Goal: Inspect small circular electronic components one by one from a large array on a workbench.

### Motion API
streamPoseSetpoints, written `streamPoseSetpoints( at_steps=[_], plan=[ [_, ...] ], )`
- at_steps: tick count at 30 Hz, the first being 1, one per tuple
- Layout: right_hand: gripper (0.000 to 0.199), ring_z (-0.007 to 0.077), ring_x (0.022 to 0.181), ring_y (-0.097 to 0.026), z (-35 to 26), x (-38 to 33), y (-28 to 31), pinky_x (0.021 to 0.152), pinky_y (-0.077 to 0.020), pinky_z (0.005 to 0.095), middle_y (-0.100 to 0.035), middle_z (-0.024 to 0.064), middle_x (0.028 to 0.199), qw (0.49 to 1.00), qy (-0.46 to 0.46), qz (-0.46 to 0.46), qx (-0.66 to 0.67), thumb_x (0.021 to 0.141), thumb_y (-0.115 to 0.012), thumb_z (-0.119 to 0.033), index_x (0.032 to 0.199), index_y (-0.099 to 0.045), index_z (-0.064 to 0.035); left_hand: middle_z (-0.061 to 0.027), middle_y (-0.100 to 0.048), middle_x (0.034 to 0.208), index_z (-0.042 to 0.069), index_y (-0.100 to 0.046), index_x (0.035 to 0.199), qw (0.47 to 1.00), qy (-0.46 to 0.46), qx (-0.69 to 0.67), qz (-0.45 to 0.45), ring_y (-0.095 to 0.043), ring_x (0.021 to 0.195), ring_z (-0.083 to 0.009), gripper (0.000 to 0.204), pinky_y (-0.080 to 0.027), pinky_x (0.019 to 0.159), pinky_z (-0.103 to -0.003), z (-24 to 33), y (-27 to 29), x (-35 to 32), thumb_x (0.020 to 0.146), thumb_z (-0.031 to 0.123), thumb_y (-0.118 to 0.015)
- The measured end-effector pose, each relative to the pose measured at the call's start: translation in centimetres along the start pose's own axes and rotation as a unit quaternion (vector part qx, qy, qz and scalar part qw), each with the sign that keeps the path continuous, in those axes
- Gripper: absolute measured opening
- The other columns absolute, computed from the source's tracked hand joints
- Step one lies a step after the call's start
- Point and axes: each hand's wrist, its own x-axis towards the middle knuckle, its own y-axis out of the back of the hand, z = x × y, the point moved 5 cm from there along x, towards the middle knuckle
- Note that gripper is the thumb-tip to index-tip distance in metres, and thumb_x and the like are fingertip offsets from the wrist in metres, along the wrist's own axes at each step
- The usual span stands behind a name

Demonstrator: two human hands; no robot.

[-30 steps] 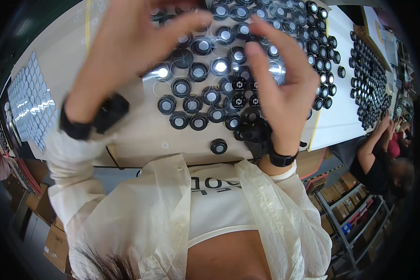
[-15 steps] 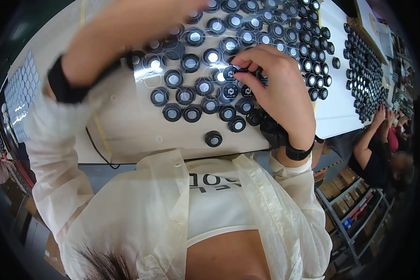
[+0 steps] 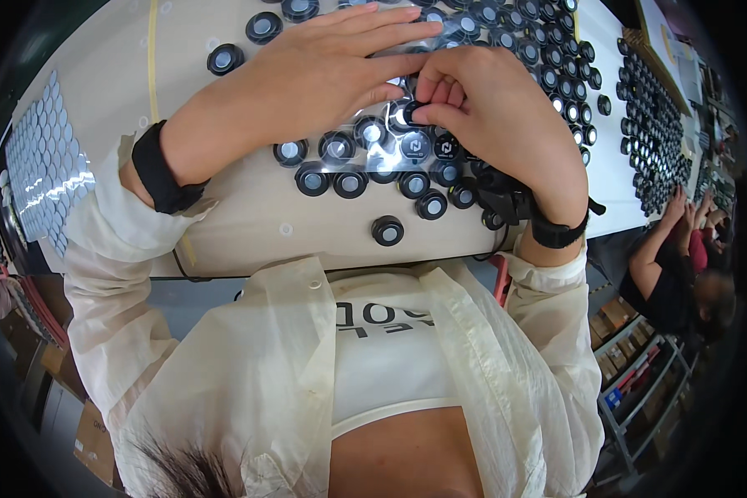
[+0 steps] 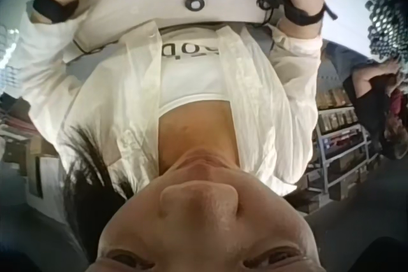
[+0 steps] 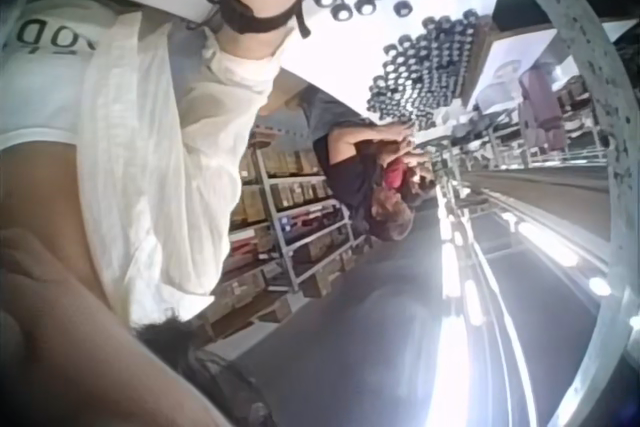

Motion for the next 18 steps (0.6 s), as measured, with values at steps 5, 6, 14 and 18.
streamPoseSetpoints(
  at_steps=[5,6,14,18],
  plan=[
    [0.013,0.0234,0.067,-0.065,-1.7,-1.0,0.9,0.064,-0.0516,0.0343,-0.066,0.0101,0.071,0.999,-0.021,-0.007,0.029,0.074,-0.079,-0.003,0.080,-0.067,0.0003,-0.0029,-0.040,0.156,0.014,-0.055,0.139,1.000,-0.003,-0.001,0.020,-0.037,0.145,-0.0248,0.047,-0.030,0.120,-0.045,0.1,0.0,-0.1,0.093,0.018,-0.062],
    [0.015,0.0156,0.064,-0.064,-2.3,-1.7,1.0,0.063,-0.0526,0.0287,-0.066,0.0083,0.074,0.995,-0.048,-0.048,0.069,0.074,-0.080,-0.001,0.082,-0.068,0.0033,-0.0029,-0.040,0.156,0.014,-0.055,0.139,1.000,-0.005,-0.004,0.020,-0.037,0.145,-0.0248,0.047,-0.030,0.120,-0.045,0.2,0.2,0.0,0.093,0.018,-0.062],
    [0.019,0.0243,0.085,-0.060,-1.5,-6.8,6.5,0.083,-0.0456,0.0381,-0.065,0.0072,0.082,0.965,0.052,0.083,0.242,0.072,-0.081,0.003,0.084,-0.066,-0.0011,-0.0068,-0.061,0.119,0.007,-0.064,0.120,0.992,-0.068,-0.095,-0.043,-0.060,0.108,-0.0247,0.043,-0.047,0.096,-0.036,6.5,4.1,-1.4,0.078,0.014,-0.065],
    [0.017,0.0250,0.089,-0.064,-0.2,-6.6,5.7,0.091,-0.0472,0.0393,-0.069,0.0060,0.081,0.945,0.032,0.116,0.303,0.071,-0.082,0.001,0.083,-0.070,-0.0009,-0.0042,-0.059,0.097,0.001,-0.065,0.111,0.991,-0.108,-0.038,-0.074,-0.060,0.090,-0.0170,0.038,-0.049,0.080,-0.025,11.5,0.8,-4.6,0.075,0.013,-0.064]
  ],
)
